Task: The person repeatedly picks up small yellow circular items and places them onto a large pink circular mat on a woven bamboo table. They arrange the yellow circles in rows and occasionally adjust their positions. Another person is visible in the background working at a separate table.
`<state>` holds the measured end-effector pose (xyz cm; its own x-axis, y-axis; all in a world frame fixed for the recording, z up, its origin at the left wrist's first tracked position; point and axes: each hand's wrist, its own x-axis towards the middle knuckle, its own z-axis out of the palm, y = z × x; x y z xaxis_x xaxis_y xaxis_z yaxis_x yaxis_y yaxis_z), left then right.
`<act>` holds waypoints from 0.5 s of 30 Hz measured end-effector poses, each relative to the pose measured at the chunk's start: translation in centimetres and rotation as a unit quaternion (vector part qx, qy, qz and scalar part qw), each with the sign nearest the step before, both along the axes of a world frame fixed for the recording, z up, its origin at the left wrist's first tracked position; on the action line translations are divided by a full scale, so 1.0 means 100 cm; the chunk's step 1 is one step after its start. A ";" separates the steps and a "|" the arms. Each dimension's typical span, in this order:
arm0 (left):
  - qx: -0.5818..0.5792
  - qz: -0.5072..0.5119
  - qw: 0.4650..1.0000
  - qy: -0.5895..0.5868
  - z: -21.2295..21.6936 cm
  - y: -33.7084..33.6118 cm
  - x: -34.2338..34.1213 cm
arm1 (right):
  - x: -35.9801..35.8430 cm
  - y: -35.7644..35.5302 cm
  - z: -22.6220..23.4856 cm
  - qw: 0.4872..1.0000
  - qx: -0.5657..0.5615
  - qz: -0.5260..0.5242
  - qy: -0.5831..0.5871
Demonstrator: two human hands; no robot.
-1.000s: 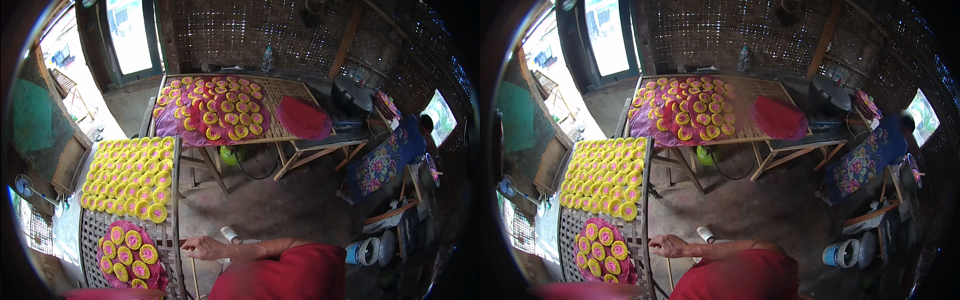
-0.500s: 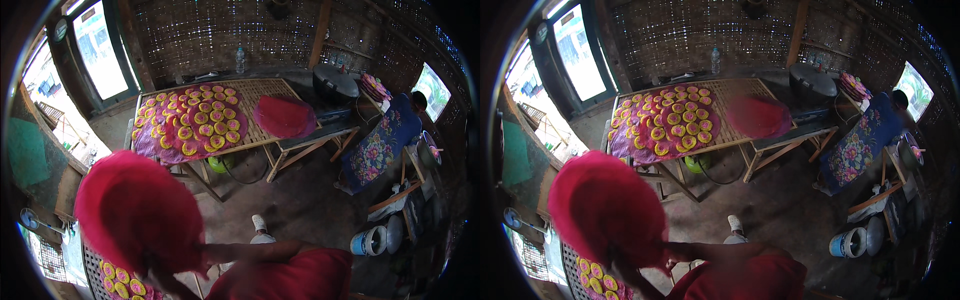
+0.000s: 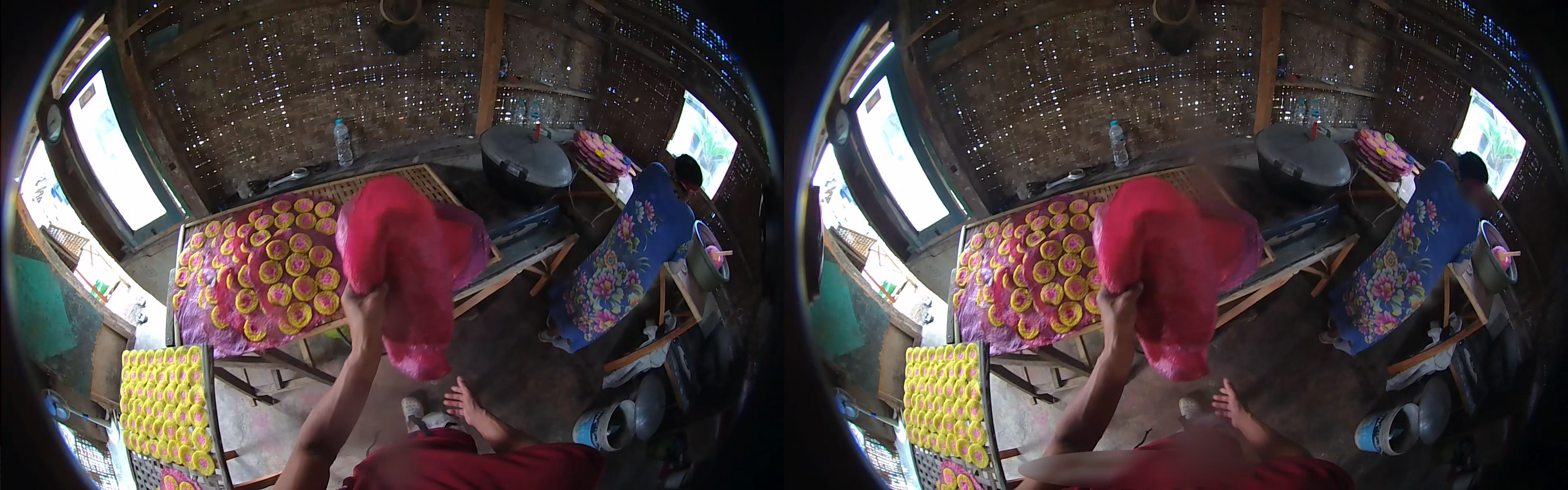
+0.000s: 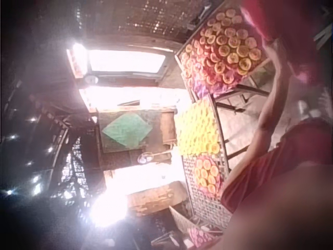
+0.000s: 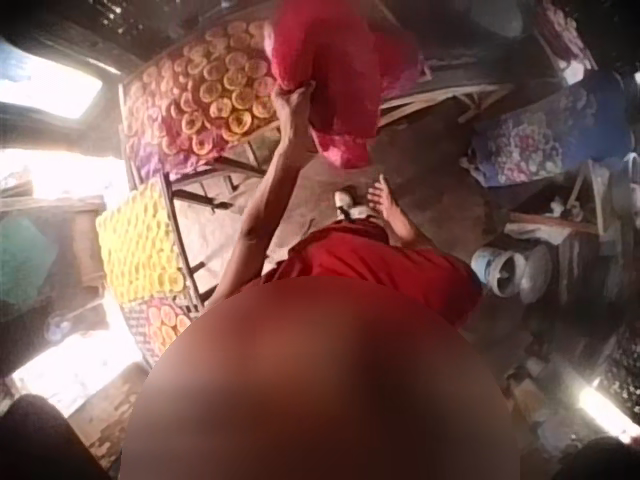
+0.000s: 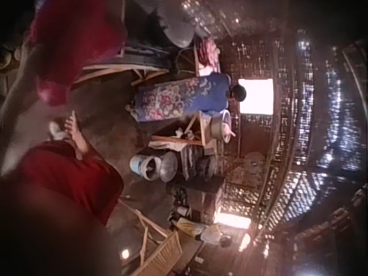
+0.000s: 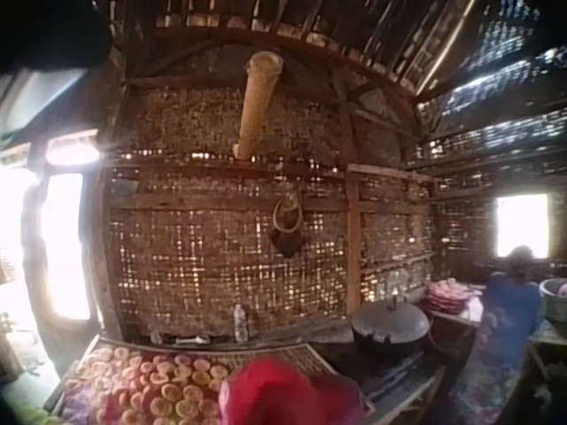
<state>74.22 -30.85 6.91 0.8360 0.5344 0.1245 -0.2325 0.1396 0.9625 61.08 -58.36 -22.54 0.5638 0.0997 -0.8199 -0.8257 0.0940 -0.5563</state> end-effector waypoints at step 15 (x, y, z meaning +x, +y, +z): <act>0.084 0.042 0.960 0.265 -0.154 -0.037 0.257 | -0.103 -0.152 -0.156 0.961 -0.244 0.093 -0.096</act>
